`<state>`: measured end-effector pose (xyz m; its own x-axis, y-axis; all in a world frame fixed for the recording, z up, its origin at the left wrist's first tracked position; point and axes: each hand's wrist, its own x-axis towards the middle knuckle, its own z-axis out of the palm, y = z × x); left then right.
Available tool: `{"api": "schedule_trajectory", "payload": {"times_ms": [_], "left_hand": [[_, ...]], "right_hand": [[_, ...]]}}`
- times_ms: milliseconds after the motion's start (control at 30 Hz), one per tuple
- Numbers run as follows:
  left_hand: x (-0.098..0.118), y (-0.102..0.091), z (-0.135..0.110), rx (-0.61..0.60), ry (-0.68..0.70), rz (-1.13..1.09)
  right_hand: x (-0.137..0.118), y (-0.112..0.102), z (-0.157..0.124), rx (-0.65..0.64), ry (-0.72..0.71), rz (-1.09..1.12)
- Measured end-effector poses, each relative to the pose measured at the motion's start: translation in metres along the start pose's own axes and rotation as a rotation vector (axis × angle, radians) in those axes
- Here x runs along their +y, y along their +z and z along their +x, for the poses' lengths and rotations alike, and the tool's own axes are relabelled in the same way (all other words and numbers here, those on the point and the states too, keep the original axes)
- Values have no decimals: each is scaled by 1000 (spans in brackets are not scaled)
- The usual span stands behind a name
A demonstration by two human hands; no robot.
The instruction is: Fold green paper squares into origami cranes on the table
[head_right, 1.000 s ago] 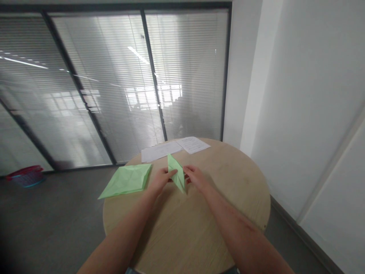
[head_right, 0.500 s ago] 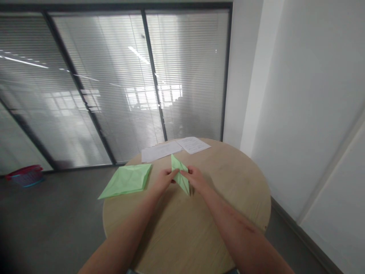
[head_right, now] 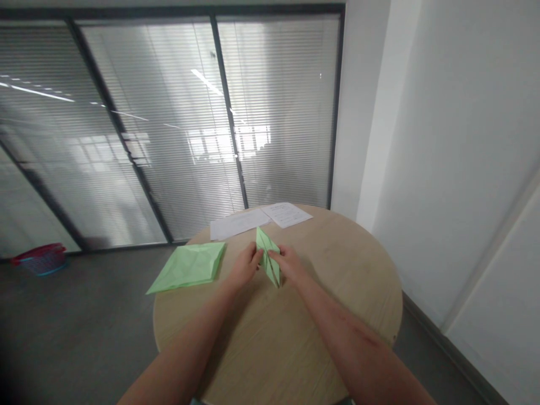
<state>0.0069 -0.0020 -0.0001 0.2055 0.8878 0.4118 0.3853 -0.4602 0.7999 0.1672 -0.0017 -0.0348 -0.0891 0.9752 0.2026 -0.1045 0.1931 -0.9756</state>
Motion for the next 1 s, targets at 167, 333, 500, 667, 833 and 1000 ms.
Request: {"api": "schedule_trajectory", "payload": {"times_ms": [167,333,500,667,833,1000], "left_hand": [[7,1,-2,214,-20,135],[10,0,-2,226,15,276],[11,4,-1,152,35,100],[11,6,0,157,9,-77],[13,11,0,114,-75,-382],[18,19,-1,39,-145,-562]], "right_hand": [[-4,5,-2,30,39,99],[-7,6,-2,63,5,49],[-12,6,-4,68,-94,-22],[-14,4,-3,50,-162,-123],[-17,2,-4,137,-222,-216],[-22,1,-9,235,-391,-352]]}}
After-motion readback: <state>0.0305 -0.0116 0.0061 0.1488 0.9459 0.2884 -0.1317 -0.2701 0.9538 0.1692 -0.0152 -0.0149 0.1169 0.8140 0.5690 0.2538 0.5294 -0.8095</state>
